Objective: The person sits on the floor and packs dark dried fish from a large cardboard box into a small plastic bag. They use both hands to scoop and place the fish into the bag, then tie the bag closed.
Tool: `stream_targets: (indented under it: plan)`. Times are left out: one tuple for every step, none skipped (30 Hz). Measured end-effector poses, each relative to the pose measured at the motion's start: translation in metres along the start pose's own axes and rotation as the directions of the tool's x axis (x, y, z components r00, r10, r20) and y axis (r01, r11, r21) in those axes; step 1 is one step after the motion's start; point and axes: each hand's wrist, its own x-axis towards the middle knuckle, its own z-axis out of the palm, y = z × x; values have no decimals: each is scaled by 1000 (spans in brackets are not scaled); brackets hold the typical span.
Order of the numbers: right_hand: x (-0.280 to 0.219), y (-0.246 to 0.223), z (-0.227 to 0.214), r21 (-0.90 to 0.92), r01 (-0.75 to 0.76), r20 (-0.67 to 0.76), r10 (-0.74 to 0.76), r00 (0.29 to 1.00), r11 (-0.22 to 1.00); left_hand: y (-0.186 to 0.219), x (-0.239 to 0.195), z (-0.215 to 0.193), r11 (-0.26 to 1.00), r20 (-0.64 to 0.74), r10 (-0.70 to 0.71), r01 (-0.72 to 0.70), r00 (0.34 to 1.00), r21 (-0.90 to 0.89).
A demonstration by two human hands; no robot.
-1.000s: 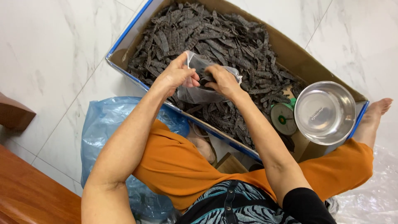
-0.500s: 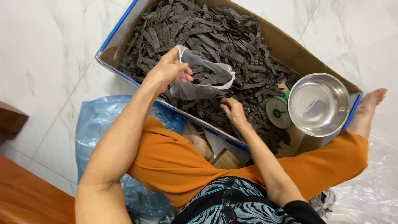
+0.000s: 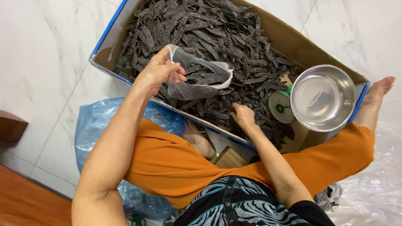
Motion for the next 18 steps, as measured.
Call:
stream_targets:
  plan:
    - [0,6,-3,-35,-20,-4,20,1000,999,1,0,1,1000,0,2,-2,1000,7]
    - [3,10,-5,-66,-42,-11,42,999,997,2,-1,2,1000,-3,0,0,1000,9]
    - [6,13,-9,-96,-65,-19,63,998,993,3,-2,2,1000,-6,-3,3,1000,10]
    - [13,12,-10,-84,-5,-59,0,998,996,5,-1,2,1000,-13,-4,4,1000,17]
    - [23,8,-12,-74,56,-101,-63,993,996,6,-1,3,1000,-15,-8,8,1000,8]
    - [34,2,-13,-63,116,-143,-124,982,991,6,-1,4,1000,-19,-13,13,1000,2]
    - [46,-6,-13,-39,125,-140,-129,982,991,7,-2,5,1000,-23,-19,18,1000,-4]
    - [57,-15,-12,-12,130,-135,-131,982,991,7,-2,4,1000,-28,-13,13,1000,7]
    - [68,-23,-11,14,136,-131,-133,982,991,7,-3,3,1000,-33,-7,8,999,17]
    - [75,-31,-9,40,141,-177,-132,975,989,7,-4,2,1000,-36,-4,5,999,26]
    - [81,-39,-6,66,148,-222,-130,966,987,7,-4,1,1000,-32,0,1,999,25]
    - [84,-46,-3,89,154,-265,-126,956,984,7,-4,0,1000,-28,2,-2,1000,21]
    - [87,-50,-1,100,78,-211,-56,976,992,8,-4,-1,1000,-24,5,-4,1000,18]
    - [87,-51,1,104,0,-154,16,988,995,8,-3,-2,1000,-13,13,-13,1000,9]
    - [86,-51,4,104,-78,-95,88,992,991,9,-2,-2,1000,-2,22,-22,1000,0]
    - [81,-46,7,58,7,-115,0,993,998,8,-2,-1,999,9,29,-29,1000,-13]
    - [74,-37,9,10,91,-132,-89,987,996,6,-2,0,1000,2,14,-14,1000,-2]
    - [72,-26,10,-43,179,-150,-184,972,983,8,-1,2,1000,-8,7,-7,1000,9]
